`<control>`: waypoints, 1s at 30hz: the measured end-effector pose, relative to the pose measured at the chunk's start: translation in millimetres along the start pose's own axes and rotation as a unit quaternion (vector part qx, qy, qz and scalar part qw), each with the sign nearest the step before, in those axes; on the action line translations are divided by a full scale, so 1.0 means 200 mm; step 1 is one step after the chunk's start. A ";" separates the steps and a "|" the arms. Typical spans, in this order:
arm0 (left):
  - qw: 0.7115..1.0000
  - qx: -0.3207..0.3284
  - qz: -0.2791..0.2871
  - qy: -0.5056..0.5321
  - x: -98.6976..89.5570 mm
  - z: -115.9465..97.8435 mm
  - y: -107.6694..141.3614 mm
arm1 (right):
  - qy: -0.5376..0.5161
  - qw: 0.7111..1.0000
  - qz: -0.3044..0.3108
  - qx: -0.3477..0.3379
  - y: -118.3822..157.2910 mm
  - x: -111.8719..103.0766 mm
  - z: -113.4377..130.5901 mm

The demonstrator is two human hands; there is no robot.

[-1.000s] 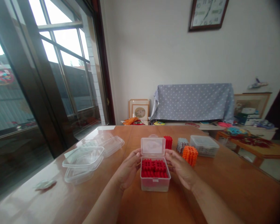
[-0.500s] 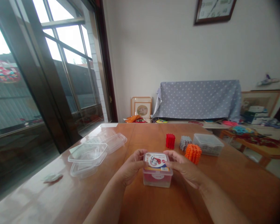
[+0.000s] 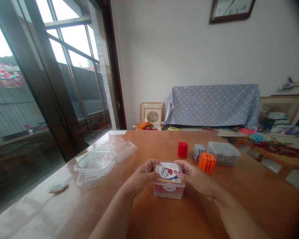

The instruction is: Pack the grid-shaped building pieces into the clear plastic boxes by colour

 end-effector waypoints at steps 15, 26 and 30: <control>1.000 0.004 0.018 -0.001 0.01 -0.01 0.00 | 0.451 0.890 0.008 -0.060 0.06 0.13 0.05; 1.000 0.001 0.015 -0.001 0.01 -0.02 0.01 | 0.534 0.842 -0.008 -0.076 0.07 0.15 0.05; 1.000 0.001 0.016 -0.007 0.01 -0.01 0.00 | 0.550 0.832 -0.006 -0.079 0.07 0.16 0.06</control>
Point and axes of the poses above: each hand's wrist, its own y-axis away from the middle knuckle, its own x-axis out of the palm, z = x × y, the point moved 7 cm from there along -y, towards the middle knuckle, and after that the axes turned 5 degrees about -y, right-handed, at the moved point
